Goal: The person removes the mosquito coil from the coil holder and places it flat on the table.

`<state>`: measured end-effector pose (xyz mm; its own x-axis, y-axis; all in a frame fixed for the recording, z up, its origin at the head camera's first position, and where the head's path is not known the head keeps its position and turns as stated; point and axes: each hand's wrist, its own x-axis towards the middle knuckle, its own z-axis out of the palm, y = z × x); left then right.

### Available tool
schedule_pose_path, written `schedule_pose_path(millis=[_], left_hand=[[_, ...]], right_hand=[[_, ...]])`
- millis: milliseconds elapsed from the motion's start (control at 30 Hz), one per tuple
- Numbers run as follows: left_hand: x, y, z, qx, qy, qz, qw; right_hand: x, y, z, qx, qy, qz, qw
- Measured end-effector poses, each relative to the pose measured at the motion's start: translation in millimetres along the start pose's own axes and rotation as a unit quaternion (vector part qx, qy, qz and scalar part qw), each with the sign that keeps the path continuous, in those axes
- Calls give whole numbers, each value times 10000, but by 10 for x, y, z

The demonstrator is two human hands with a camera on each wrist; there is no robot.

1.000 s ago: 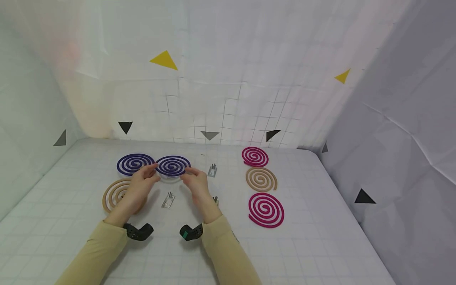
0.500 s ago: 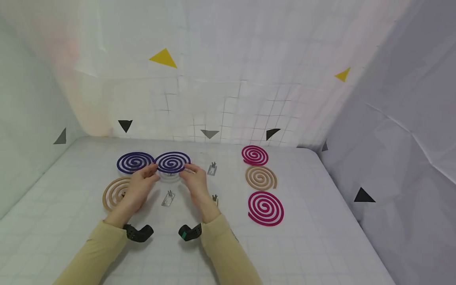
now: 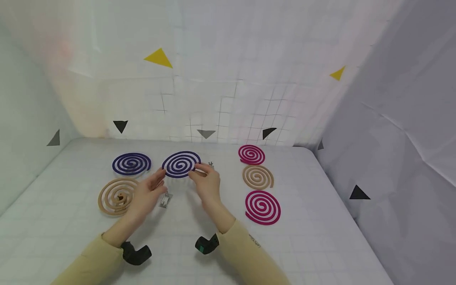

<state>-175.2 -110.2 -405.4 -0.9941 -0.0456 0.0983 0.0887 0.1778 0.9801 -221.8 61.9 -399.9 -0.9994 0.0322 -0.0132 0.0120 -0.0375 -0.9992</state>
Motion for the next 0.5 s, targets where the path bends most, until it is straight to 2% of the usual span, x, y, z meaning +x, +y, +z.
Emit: schedule_pose_path(millis=[100,267,500], left_hand=[[-70,33,79,-159,-87,85,9998],[-166,97,208,-301,-225,235,9990],[-215,129,393,-341,-434,429,9976]], right_hand=[[-59,-9,-123,-15,16,-64,10000],[-136,0,-324,-5,54,78,10000],[-175,6,-572,53,167,63,9998]])
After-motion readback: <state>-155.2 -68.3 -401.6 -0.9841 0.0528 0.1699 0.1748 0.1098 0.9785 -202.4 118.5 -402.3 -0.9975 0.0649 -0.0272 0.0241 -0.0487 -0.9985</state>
